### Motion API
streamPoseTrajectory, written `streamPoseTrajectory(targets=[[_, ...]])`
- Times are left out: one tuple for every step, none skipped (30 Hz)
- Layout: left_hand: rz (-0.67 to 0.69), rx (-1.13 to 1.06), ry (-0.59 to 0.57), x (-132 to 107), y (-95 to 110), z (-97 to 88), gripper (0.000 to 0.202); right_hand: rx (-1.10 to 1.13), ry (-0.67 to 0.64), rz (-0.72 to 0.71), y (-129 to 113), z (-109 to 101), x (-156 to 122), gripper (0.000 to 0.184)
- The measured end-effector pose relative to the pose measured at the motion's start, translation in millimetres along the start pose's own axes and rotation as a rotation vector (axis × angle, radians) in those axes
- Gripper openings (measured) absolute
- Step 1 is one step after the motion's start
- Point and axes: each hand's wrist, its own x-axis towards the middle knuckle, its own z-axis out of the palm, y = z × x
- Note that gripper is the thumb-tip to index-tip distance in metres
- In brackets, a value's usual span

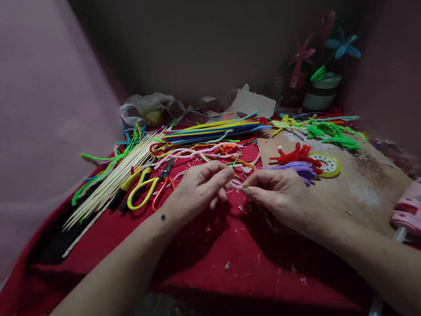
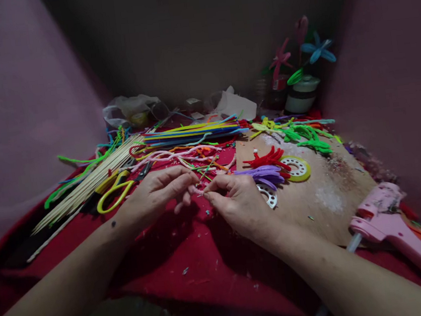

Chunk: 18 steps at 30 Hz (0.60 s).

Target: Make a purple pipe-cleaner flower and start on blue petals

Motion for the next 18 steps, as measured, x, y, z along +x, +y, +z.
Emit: streamPoseTrajectory(targets=[[0.051, 0.02, -0.003, -0.8, -0.3, 0.3, 0.023, 0.013, -0.001, 0.005, 0.7, 0.5, 0.0, 0.012], [0.108, 0.045, -0.01, -1.3, -1.3, 0.6, 0.02, 0.021, -0.001, 0.009, 1.4, 0.9, 0.0, 0.012], [0.17, 0.085, -0.013, -1.5, -2.8, 0.8, 0.017, 0.029, 0.002, 0.013, 1.9, 1.3, 0.0, 0.012], [0.235, 0.142, -0.006, -1.6, -4.7, 1.1, 0.014, 0.035, 0.004, 0.017, 2.4, 1.5, 0.0, 0.012], [0.302, 0.214, 0.009, -1.6, -6.6, 1.5, 0.011, 0.04, 0.005, 0.02, 2.7, 1.6, 0.1, 0.012], [0.365, 0.291, 0.029, -1.5, -8.5, 2.0, 0.007, 0.044, 0.005, 0.021, 2.9, 1.7, 0.2, 0.012], [0.427, 0.363, 0.053, -1.3, -10.4, 2.6, 0.004, 0.046, 0.006, 0.022, 3.1, 1.8, 0.3, 0.013], [0.487, 0.422, 0.077, -1.2, -12.3, 3.3, 0.003, 0.046, 0.007, 0.021, 3.1, 2.0, 0.4, 0.012], [0.547, 0.469, 0.101, -1.0, -14.3, 3.9, 0.004, 0.043, 0.005, 0.021, 3.2, 2.1, 0.5, 0.012], [0.604, 0.514, 0.12, -0.9, -16.3, 4.5, 0.005, 0.037, 0.002, 0.024, 3.1, 2.3, 0.6, 0.012], [0.66, 0.57, 0.136, -0.8, -18.4, 5.0, 0.007, 0.032, -0.002, 0.031, 3.1, 2.6, 0.8, 0.012], [0.713, 0.641, 0.149, -0.8, -20.4, 5.5, 0.009, 0.029, -0.008, 0.04, 3.0, 2.8, 1.1, 0.012], [0.76, 0.725, 0.16, -0.9, -22.2, 5.8, 0.011, 0.027, -0.017, 0.053, 2.8, 3.0, 1.6, 0.012], [0.798, 0.815, 0.166, -0.9, -23.7, 6.1, 0.013, 0.031, -0.029, 0.072, 2.6, 3.2, 2.1, 0.012], [0.826, 0.898, 0.17, -0.9, -24.9, 6.3, 0.015, 0.041, -0.039, 0.097, 2.3, 3.3, 2.9, 0.012], [0.84, 0.968, 0.172, -0.9, -25.5, 6.5, 0.017, 0.056, -0.048, 0.127, 1.9, 3.4, 3.7, 0.012], [0.843, 1.017, 0.171, -0.8, -25.7, 6.6, 0.018, 0.073, -0.057, 0.157, 1.4, 3.4, 4.5, 0.013], [0.833, 1.047, 0.164, -0.6, -25.5, 6.6, 0.018, 0.088, -0.061, 0.184, 0.7, 3.3, 5.3, 0.014]])
